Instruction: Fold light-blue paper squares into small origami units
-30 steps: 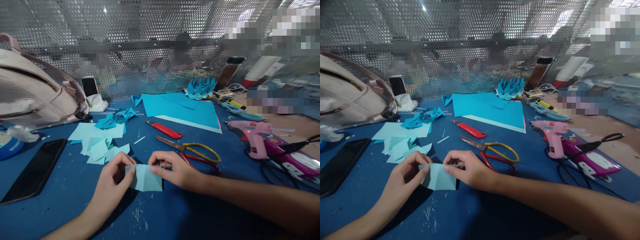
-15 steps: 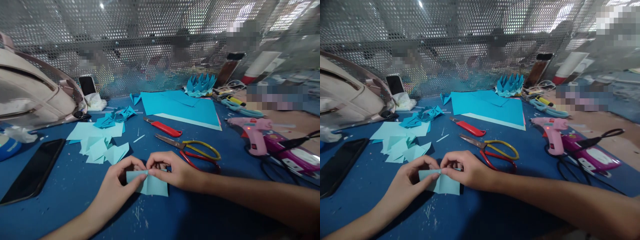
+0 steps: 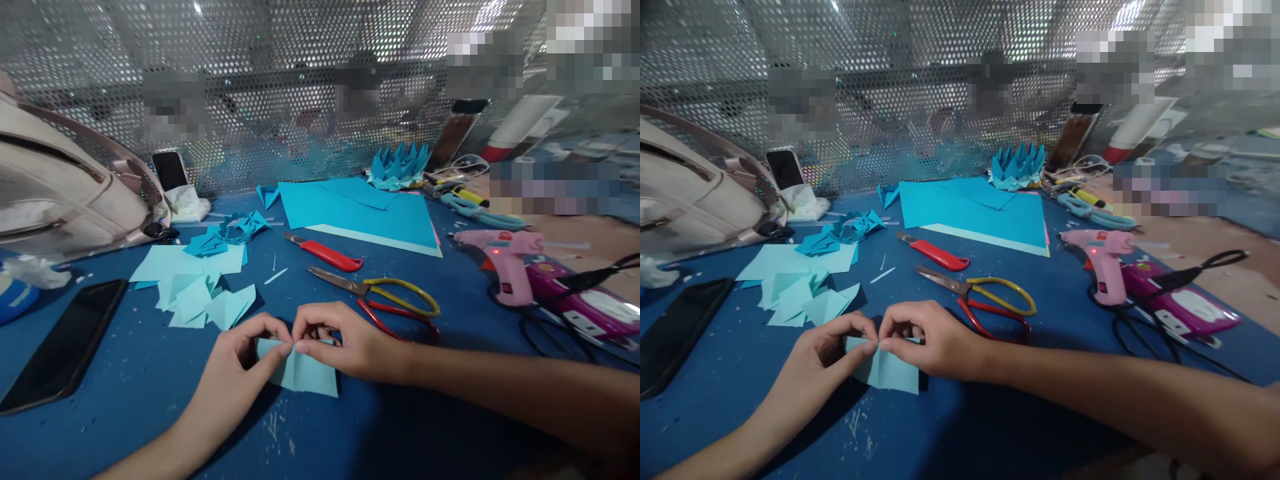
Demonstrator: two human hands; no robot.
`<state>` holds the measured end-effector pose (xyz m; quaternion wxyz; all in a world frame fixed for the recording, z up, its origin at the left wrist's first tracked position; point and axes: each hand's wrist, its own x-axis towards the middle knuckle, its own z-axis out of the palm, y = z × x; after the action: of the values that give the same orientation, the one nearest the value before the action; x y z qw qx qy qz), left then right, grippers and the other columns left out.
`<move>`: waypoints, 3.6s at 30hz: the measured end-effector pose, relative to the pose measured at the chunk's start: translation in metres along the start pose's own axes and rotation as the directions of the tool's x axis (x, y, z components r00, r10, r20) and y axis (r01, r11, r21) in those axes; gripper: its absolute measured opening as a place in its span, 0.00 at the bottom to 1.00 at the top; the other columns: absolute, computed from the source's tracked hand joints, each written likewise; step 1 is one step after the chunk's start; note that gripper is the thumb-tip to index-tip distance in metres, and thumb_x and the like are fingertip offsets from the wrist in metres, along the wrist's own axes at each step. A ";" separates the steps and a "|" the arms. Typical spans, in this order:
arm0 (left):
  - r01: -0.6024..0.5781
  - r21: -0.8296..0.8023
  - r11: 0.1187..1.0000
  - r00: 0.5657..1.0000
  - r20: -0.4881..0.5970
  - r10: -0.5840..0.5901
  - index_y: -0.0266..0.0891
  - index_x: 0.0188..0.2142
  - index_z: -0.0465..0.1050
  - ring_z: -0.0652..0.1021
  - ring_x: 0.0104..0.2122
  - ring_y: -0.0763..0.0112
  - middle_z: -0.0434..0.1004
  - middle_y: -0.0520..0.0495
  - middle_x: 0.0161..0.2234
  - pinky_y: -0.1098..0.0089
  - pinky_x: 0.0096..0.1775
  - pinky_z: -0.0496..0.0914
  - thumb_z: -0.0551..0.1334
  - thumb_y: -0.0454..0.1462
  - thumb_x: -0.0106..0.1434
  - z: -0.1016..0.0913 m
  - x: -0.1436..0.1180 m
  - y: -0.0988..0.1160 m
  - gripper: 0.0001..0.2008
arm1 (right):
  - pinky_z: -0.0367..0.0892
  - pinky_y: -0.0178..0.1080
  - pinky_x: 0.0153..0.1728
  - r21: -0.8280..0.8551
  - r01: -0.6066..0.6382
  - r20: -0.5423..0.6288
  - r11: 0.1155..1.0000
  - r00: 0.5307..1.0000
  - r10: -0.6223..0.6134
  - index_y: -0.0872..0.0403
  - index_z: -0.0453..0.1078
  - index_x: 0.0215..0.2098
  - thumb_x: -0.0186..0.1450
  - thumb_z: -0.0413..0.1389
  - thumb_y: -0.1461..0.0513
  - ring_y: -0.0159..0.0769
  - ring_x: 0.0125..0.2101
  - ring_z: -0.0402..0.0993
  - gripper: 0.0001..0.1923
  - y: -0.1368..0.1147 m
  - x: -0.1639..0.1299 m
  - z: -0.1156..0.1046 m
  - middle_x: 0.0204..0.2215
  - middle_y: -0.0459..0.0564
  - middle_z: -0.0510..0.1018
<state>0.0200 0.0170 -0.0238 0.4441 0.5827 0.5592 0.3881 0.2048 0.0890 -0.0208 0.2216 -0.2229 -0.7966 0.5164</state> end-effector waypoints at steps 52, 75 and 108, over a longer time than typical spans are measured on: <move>0.249 -0.258 0.934 0.969 0.064 -0.240 0.37 0.30 0.77 0.78 0.24 0.71 0.80 0.50 0.23 0.73 0.29 0.72 0.70 0.42 0.55 -0.012 0.008 0.005 0.10 | 0.52 0.30 0.20 0.408 -0.236 -0.170 0.882 0.930 0.327 0.56 0.65 0.24 0.51 0.70 0.55 0.26 0.20 0.58 0.19 0.010 0.002 0.004 0.18 0.39 0.64; 0.158 -0.386 0.909 0.983 -0.025 -0.181 0.34 0.43 0.71 0.81 0.24 0.67 0.81 0.47 0.25 0.71 0.27 0.76 0.67 0.46 0.58 -0.011 0.003 0.000 0.19 | 0.67 0.34 0.27 0.250 -0.134 -0.311 0.959 0.927 0.211 0.50 0.59 0.53 0.66 0.52 0.63 0.30 0.24 0.69 0.16 0.008 0.003 0.002 0.25 0.41 0.68; -0.200 0.090 0.976 0.979 -0.007 0.202 0.40 0.39 0.72 0.72 0.32 0.70 0.74 0.50 0.34 0.72 0.35 0.66 0.61 0.37 0.63 -0.002 -0.013 -0.003 0.05 | 0.65 0.39 0.44 -0.290 0.175 -0.169 0.941 0.958 -0.230 0.55 0.71 0.35 0.71 0.51 0.60 0.36 0.40 0.70 0.10 -0.009 -0.007 0.001 0.36 0.50 0.75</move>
<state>0.0164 0.0043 -0.0256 0.3717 0.6522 0.5176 0.4107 0.2086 0.0814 -0.0137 0.3200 -0.2186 -0.8522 0.3516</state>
